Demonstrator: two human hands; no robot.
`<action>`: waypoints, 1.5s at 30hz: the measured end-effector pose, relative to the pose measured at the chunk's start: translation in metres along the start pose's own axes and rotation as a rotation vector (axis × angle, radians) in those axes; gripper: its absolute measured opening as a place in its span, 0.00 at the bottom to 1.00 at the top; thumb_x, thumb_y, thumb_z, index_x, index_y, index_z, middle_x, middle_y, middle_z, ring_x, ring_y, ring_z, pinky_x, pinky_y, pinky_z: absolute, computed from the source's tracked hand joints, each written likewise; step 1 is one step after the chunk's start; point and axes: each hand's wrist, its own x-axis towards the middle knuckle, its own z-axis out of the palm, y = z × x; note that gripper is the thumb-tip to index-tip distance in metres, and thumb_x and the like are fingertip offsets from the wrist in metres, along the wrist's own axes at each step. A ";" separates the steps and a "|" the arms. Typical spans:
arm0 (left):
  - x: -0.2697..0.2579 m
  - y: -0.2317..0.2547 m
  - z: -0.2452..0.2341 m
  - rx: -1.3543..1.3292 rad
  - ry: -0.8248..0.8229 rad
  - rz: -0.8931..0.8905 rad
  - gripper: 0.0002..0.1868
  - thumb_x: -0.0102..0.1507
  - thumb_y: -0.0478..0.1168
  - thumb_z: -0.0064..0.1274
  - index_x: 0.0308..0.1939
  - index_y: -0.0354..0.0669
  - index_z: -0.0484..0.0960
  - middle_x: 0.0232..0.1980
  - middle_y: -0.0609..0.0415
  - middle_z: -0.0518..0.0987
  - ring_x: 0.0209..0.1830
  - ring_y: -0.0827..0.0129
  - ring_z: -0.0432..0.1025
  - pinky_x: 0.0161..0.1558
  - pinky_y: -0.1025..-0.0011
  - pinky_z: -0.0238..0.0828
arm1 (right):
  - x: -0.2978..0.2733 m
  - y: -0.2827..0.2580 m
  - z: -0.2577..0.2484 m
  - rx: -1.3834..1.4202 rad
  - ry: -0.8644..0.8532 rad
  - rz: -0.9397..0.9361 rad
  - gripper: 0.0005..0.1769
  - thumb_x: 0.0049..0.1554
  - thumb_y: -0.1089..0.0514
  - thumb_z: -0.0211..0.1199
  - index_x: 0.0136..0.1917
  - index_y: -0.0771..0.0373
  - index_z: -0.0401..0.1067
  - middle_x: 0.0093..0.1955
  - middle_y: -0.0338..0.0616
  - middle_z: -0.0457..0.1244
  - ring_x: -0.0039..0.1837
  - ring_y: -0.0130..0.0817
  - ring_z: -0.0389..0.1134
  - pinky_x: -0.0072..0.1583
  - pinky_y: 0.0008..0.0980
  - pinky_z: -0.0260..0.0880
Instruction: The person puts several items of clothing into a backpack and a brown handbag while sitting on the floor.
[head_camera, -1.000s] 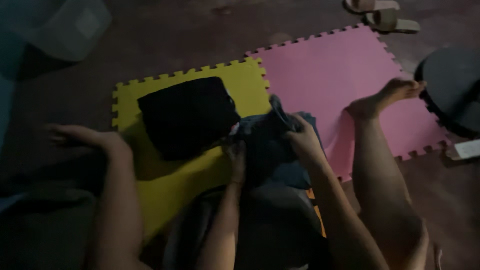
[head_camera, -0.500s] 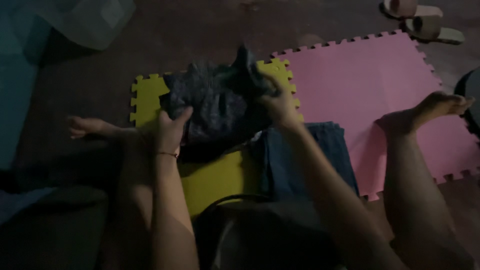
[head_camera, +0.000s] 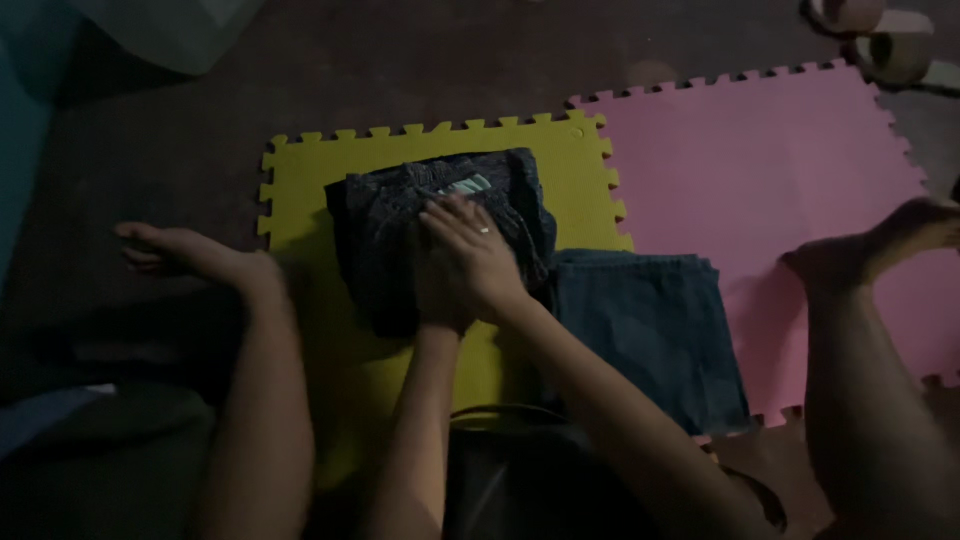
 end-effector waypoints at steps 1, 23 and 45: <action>0.006 0.003 -0.002 0.166 -0.058 0.119 0.33 0.69 0.53 0.38 0.75 0.48 0.50 0.78 0.47 0.47 0.77 0.50 0.44 0.69 0.40 0.41 | 0.002 0.000 0.004 -0.037 -0.122 0.041 0.26 0.61 0.54 0.50 0.72 0.57 0.59 0.78 0.45 0.48 0.80 0.42 0.38 0.76 0.51 0.34; -0.031 -0.058 0.025 -0.766 0.342 -0.722 0.22 0.73 0.52 0.37 0.62 0.39 0.63 0.67 0.34 0.57 0.64 0.44 0.54 0.62 0.52 0.57 | -0.157 0.205 -0.127 -0.076 0.056 0.752 0.29 0.59 0.48 0.51 0.72 0.52 0.56 0.78 0.48 0.47 0.76 0.46 0.49 0.68 0.41 0.58; -0.110 0.114 0.088 -1.432 -1.107 -1.071 0.49 0.50 0.60 0.60 0.67 0.33 0.64 0.68 0.40 0.69 0.65 0.50 0.66 0.63 0.60 0.62 | -0.280 0.155 -0.143 0.306 0.005 1.578 0.44 0.48 0.40 0.67 0.68 0.69 0.60 0.59 0.60 0.64 0.61 0.49 0.66 0.61 0.45 0.67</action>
